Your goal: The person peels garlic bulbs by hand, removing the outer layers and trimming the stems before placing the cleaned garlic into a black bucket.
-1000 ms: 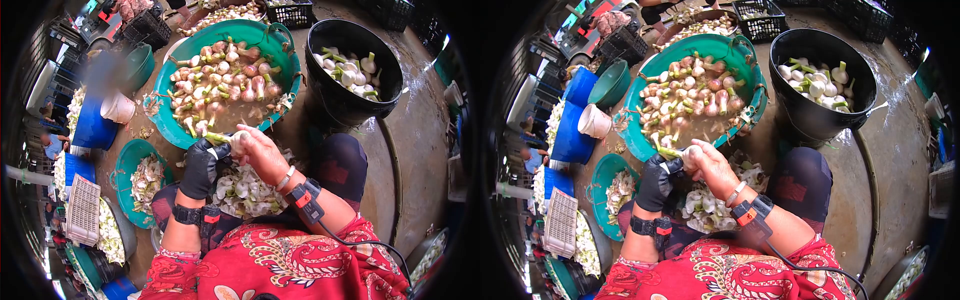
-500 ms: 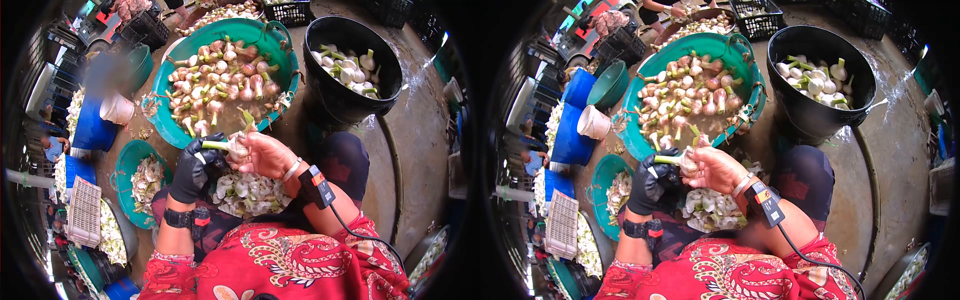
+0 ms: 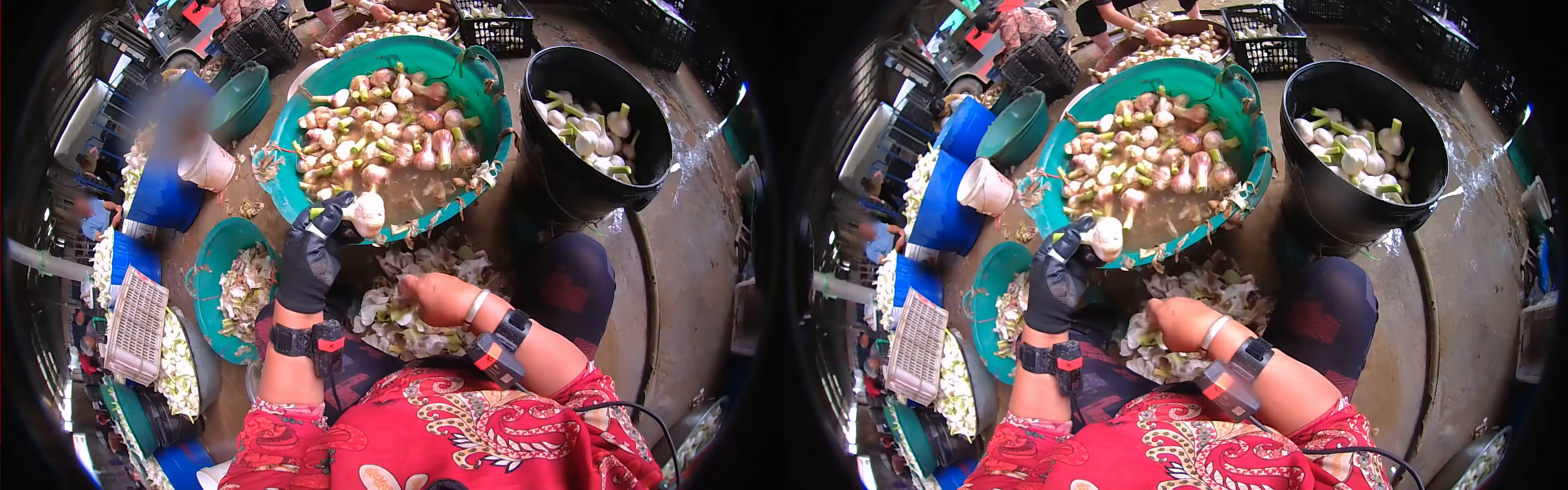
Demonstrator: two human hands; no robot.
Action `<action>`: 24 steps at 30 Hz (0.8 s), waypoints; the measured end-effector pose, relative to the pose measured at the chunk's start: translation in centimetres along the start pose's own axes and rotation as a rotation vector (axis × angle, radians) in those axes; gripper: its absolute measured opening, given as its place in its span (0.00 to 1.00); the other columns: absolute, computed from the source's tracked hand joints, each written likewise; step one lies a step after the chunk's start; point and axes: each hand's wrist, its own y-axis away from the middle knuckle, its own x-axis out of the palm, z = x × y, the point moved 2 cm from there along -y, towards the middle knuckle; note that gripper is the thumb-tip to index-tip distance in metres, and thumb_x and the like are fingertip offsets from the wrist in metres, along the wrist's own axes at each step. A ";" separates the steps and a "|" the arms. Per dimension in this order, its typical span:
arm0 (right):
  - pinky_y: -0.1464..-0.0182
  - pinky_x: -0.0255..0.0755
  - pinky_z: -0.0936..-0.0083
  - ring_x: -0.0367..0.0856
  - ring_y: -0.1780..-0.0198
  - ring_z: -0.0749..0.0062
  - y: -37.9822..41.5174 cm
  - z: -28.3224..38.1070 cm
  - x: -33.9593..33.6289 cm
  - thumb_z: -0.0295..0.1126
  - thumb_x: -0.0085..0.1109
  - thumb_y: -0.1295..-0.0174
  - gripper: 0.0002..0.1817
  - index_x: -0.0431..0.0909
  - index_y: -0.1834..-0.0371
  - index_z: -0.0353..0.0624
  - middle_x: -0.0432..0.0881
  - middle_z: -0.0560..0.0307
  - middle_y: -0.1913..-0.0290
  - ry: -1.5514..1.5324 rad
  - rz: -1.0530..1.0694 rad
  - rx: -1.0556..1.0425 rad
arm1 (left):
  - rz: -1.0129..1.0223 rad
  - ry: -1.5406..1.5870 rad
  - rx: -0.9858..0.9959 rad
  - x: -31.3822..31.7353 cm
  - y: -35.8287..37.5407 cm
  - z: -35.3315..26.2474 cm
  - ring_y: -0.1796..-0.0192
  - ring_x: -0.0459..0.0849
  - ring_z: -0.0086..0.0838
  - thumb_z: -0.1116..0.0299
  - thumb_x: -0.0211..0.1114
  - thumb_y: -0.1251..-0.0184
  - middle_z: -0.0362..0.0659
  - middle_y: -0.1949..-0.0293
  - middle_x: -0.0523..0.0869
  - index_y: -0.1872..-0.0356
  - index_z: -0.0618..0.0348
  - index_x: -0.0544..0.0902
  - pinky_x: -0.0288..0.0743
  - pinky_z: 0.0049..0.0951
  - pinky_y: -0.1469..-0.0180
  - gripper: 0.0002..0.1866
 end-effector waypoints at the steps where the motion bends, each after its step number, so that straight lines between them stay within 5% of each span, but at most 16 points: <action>1: 0.54 0.73 0.59 0.79 0.55 0.45 0.0 -0.4 -0.2 0.17 0.53 0.54 0.20 0.77 0.54 0.40 0.80 0.43 0.62 0.013 -0.036 0.035 | 0.025 0.001 -0.008 1.0 0.3 -0.7 0.56 0.82 0.25 0.68 0.55 0.28 0.45 0.55 0.84 0.49 0.67 0.79 0.76 0.25 0.54 0.14; 2: 0.51 0.74 0.60 0.79 0.52 0.44 0.1 -0.6 -0.6 0.17 0.54 0.55 0.22 0.77 0.53 0.41 0.81 0.41 0.59 0.024 -0.072 0.074 | 0.052 0.003 -0.020 1.8 0.5 -1.4 0.53 0.83 0.26 0.69 0.55 0.28 0.46 0.53 0.84 0.49 0.66 0.79 0.77 0.26 0.51 0.13; 3: 0.54 0.76 0.70 0.82 0.57 0.59 0.5 -0.5 -2.0 0.18 0.58 0.52 0.20 0.79 0.53 0.41 0.82 0.46 0.62 -0.052 -0.375 -0.083 | 0.055 0.007 -0.028 2.2 0.7 -1.7 0.53 0.83 0.26 0.69 0.55 0.28 0.46 0.53 0.84 0.49 0.66 0.79 0.77 0.26 0.51 0.13; 5: 0.62 0.75 0.72 0.80 0.67 0.65 -0.3 -0.9 -3.3 0.22 0.62 0.52 0.14 0.80 0.59 0.44 0.78 0.50 0.70 -0.517 -0.736 -0.060 | 0.072 -0.071 -0.098 3.0 1.1 -2.0 0.51 0.83 0.28 0.71 0.56 0.30 0.46 0.51 0.84 0.51 0.66 0.80 0.77 0.27 0.50 0.12; 9: 0.67 0.69 0.84 0.70 0.72 0.83 0.2 0.0 -5.5 0.21 0.67 0.54 0.11 0.79 0.67 0.44 0.70 0.66 0.72 -0.578 -0.813 -0.099 | 0.223 -0.221 -0.097 4.4 1.3 -3.2 0.52 0.82 0.26 0.74 0.58 0.33 0.46 0.52 0.85 0.53 0.67 0.81 0.76 0.26 0.49 0.11; 12: 0.67 0.69 0.82 0.69 0.72 0.82 0.4 -0.4 -5.5 0.22 0.68 0.54 0.11 0.79 0.68 0.45 0.69 0.66 0.73 -0.559 -0.701 -0.110 | 0.272 -0.333 -0.063 5.1 1.2 -3.6 0.53 0.82 0.26 0.75 0.59 0.34 0.47 0.53 0.85 0.54 0.67 0.81 0.76 0.26 0.49 0.10; 14: 0.67 0.70 0.70 0.73 0.70 0.64 0.6 0.1 -5.6 0.22 0.63 0.52 0.08 0.74 0.70 0.43 0.72 0.57 0.74 -0.261 -0.729 -0.275 | 0.307 -0.437 -0.014 5.2 1.0 -3.4 0.54 0.83 0.26 0.76 0.58 0.34 0.47 0.53 0.85 0.55 0.67 0.81 0.76 0.26 0.50 0.10; 16: 0.66 0.70 0.58 0.74 0.67 0.45 0.9 0.9 -5.3 0.22 0.57 0.50 0.07 0.68 0.72 0.41 0.73 0.47 0.73 -0.095 -0.691 -0.346 | 0.105 0.010 -0.212 4.5 0.5 -2.0 0.55 0.83 0.25 0.75 0.57 0.33 0.46 0.54 0.85 0.55 0.66 0.81 0.77 0.25 0.53 0.09; 17: 0.65 0.71 0.56 0.75 0.67 0.45 1.1 1.0 -4.7 0.23 0.56 0.50 0.06 0.68 0.71 0.40 0.74 0.46 0.73 -0.095 -0.612 -0.341 | 0.153 -0.247 -0.064 3.6 0.2 -2.5 0.57 0.84 0.25 0.71 0.57 0.30 0.45 0.55 0.85 0.53 0.65 0.81 0.78 0.25 0.55 0.11; 19: 0.67 0.70 0.59 0.76 0.69 0.46 1.1 0.0 -3.4 0.21 0.57 0.52 0.05 0.69 0.75 0.39 0.75 0.46 0.74 -0.016 -0.611 -0.178 | 0.068 0.035 -0.156 2.1 -0.2 -1.6 0.54 0.83 0.27 0.67 0.57 0.29 0.46 0.55 0.84 0.49 0.66 0.78 0.78 0.27 0.52 0.15; 23: 0.66 0.73 0.59 0.78 0.68 0.44 0.9 -1.3 -3.9 0.22 0.55 0.52 0.01 0.73 0.77 0.38 0.78 0.43 0.74 0.132 -0.601 0.041 | 0.089 -0.230 0.034 1.3 0.1 -1.4 0.49 0.82 0.31 0.65 0.57 0.29 0.49 0.52 0.83 0.47 0.68 0.77 0.78 0.31 0.47 0.17; 24: 0.62 0.75 0.58 0.80 0.64 0.44 0.7 -1.2 -3.4 0.24 0.55 0.50 0.04 0.76 0.71 0.37 0.80 0.41 0.70 0.201 -0.261 0.213 | 0.017 0.202 -0.115 0.9 0.0 -0.9 0.47 0.81 0.32 0.65 0.57 0.29 0.50 0.51 0.82 0.47 0.68 0.77 0.77 0.32 0.45 0.17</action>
